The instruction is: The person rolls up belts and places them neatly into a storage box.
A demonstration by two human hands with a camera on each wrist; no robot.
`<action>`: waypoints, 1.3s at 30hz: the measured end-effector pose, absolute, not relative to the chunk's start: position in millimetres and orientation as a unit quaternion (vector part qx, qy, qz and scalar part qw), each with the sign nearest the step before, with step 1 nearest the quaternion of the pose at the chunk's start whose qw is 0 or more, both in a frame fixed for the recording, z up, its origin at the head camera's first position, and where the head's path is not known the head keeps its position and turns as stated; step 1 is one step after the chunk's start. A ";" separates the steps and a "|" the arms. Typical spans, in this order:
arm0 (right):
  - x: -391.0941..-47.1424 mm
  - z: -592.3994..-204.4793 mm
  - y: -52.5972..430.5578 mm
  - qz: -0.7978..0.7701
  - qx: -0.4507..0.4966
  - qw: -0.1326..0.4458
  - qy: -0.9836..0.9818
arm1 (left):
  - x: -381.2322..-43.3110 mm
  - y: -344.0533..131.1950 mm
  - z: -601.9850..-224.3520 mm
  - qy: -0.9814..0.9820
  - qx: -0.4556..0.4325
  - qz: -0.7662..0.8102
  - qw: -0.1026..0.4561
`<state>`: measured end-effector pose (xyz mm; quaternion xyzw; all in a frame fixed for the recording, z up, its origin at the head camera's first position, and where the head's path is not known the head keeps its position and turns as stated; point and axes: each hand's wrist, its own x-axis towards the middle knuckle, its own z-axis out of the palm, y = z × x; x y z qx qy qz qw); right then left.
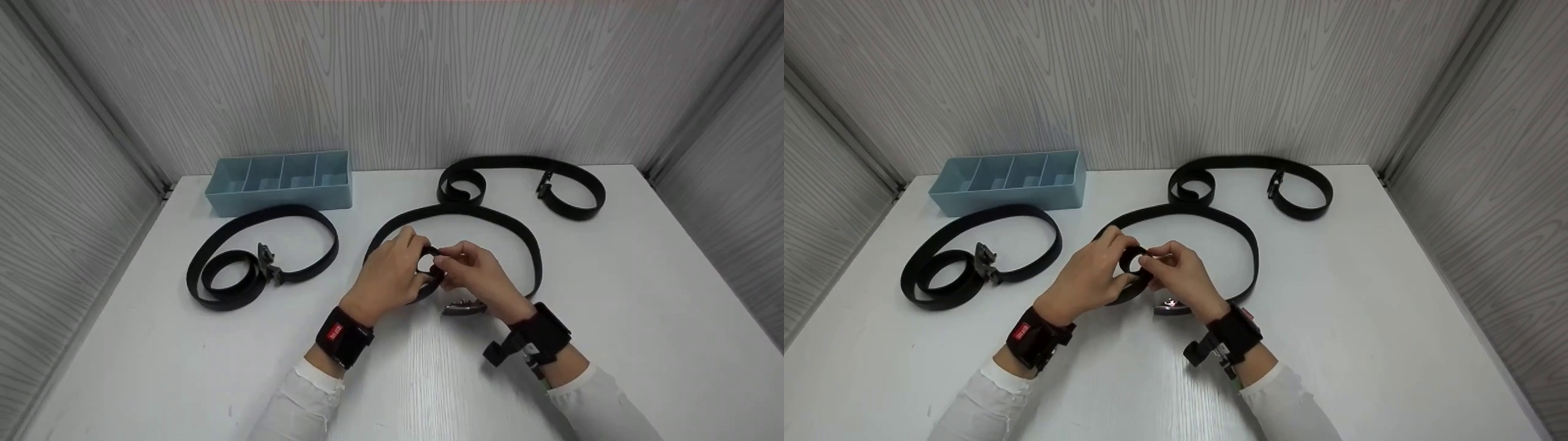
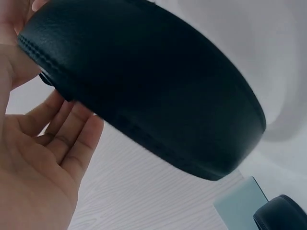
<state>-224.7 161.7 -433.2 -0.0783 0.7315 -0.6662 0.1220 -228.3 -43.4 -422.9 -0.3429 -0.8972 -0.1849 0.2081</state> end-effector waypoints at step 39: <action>-225.7 -432.0 166.4 -0.692 -0.110 0.098 0.707 | -227.9 -44.4 -420.1 -0.910 -0.302 -0.203 0.201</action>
